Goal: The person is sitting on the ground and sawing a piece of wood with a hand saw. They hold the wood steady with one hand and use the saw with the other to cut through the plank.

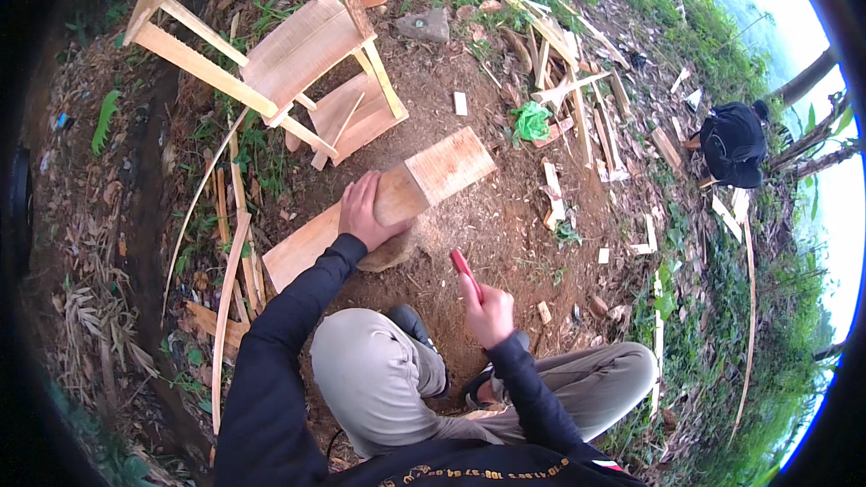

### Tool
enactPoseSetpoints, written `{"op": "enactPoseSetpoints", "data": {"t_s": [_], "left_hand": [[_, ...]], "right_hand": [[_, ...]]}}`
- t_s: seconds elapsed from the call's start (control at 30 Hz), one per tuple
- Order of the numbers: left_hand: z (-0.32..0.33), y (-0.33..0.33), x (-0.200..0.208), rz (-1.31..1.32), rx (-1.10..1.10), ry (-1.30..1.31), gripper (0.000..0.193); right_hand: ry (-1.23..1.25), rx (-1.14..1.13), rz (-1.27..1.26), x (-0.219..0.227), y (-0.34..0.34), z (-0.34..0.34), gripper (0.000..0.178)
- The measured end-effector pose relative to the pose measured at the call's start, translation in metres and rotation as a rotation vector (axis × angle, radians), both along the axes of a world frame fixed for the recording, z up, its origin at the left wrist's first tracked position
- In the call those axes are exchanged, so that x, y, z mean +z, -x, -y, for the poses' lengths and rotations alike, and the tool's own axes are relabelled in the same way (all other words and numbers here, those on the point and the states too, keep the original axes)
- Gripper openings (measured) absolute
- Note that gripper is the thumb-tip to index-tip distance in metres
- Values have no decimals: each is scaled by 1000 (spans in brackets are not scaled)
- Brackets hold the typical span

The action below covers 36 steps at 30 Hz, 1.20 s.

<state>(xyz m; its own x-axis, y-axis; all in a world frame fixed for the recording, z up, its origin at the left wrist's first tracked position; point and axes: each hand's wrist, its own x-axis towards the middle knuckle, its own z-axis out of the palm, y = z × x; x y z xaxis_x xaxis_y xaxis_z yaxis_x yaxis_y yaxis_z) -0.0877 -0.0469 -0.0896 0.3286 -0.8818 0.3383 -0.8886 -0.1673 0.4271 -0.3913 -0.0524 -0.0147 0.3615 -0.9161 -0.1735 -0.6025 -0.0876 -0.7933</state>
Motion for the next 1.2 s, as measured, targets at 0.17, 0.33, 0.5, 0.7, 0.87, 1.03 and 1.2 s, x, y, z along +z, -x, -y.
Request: {"op": "enactPoseSetpoints", "data": {"t_s": [0.17,0.33,0.5,0.7,0.87,1.03,1.2], "left_hand": [[4,2,0,22,-13,-40,108],[1,4,2,23,-40,-2,108],[7,10,3,2,-5,-40,106],[-3,-1,1,29,-6,-58,108],[2,1,-5,24,71,-62,112],[4,4,-10,-7,137,-45,111],[2,3,-5,-3,19,-59,109]], "right_hand": [[38,57,23,-1,-39,33,53],[-52,47,-52,13,24,-3,50],[102,65,4,-13,-37,34,49],[38,88,24,11,-5,13,46],[14,17,-18,7,6,9,54],[-20,142,-30,6,17,44,58],[-109,186,69,11,34,20,52]]}}
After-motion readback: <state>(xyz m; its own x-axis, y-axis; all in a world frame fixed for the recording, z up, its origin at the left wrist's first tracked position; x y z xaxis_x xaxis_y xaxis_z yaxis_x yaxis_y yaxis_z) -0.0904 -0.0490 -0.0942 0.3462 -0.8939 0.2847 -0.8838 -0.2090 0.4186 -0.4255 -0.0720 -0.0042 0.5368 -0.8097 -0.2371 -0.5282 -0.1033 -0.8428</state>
